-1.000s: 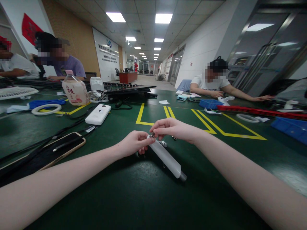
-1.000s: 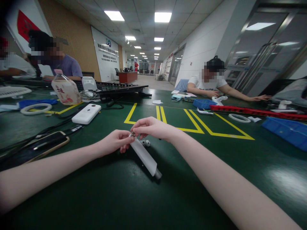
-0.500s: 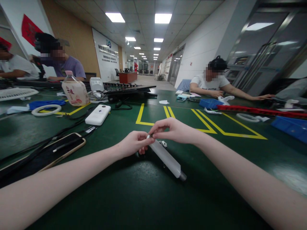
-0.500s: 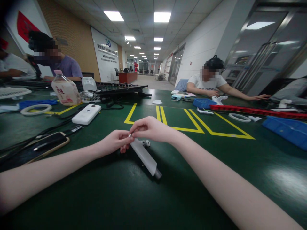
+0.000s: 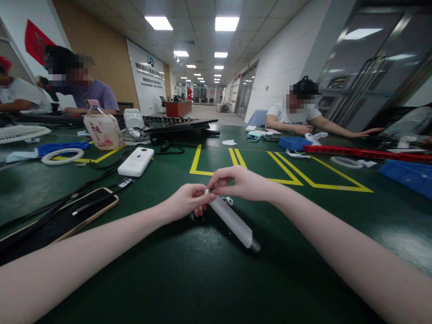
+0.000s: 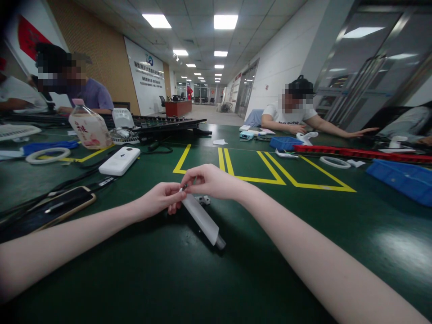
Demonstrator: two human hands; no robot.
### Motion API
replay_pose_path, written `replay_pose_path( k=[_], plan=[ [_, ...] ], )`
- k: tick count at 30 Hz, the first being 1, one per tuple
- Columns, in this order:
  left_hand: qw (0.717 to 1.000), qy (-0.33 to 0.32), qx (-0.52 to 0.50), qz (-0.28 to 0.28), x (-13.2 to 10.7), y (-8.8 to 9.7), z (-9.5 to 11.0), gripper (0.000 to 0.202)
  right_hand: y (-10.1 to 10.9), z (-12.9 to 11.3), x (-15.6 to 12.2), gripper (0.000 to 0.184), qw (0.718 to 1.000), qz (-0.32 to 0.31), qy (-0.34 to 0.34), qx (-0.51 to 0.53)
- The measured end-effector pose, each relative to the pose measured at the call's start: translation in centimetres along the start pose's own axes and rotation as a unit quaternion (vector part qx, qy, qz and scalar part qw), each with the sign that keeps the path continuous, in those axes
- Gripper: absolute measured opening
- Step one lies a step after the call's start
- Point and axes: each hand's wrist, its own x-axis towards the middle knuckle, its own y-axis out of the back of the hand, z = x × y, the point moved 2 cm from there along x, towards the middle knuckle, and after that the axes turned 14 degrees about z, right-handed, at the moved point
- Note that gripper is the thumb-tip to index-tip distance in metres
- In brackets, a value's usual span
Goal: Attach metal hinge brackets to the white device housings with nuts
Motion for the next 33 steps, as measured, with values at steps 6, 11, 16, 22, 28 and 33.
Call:
replay_pose_path(
  k=[6, 11, 16, 22, 28, 33],
  plan=[
    [0.999, 0.000, 0.029, -0.015, -0.3, -0.1, 0.4, 0.031, 1.4, 0.1, -0.1, 0.036, 0.996, -0.080, -0.040, -0.025],
    [0.999, 0.003, 0.047, -0.011, -0.2, 0.0, 0.3, 0.027, 6.8, 3.5, -1.5, 0.051, 0.974, -0.103, -0.149, -0.137],
    [0.999, 0.009, 0.049, 0.003, 0.0, 0.1, 0.0, 0.028, 11.1, 10.1, -3.9, 0.061, 0.873, -0.057, -0.370, -0.311],
    [0.997, 0.038, 0.047, 0.056, -0.1, -0.1, 0.3, 0.031, 9.4, 12.8, -4.6, 0.051, 0.899, -0.071, -0.388, -0.189],
    [0.995, 0.051, 0.052, 0.063, -0.1, -0.1, 0.6, 0.033, 9.1, 11.7, -3.9, 0.038, 0.959, -0.052, -0.273, -0.064],
    [0.997, 0.041, 0.042, 0.056, 0.2, 0.0, -0.1, 0.035, 8.7, 8.8, -2.5, 0.032, 0.974, -0.025, -0.226, 0.002]
  ],
)
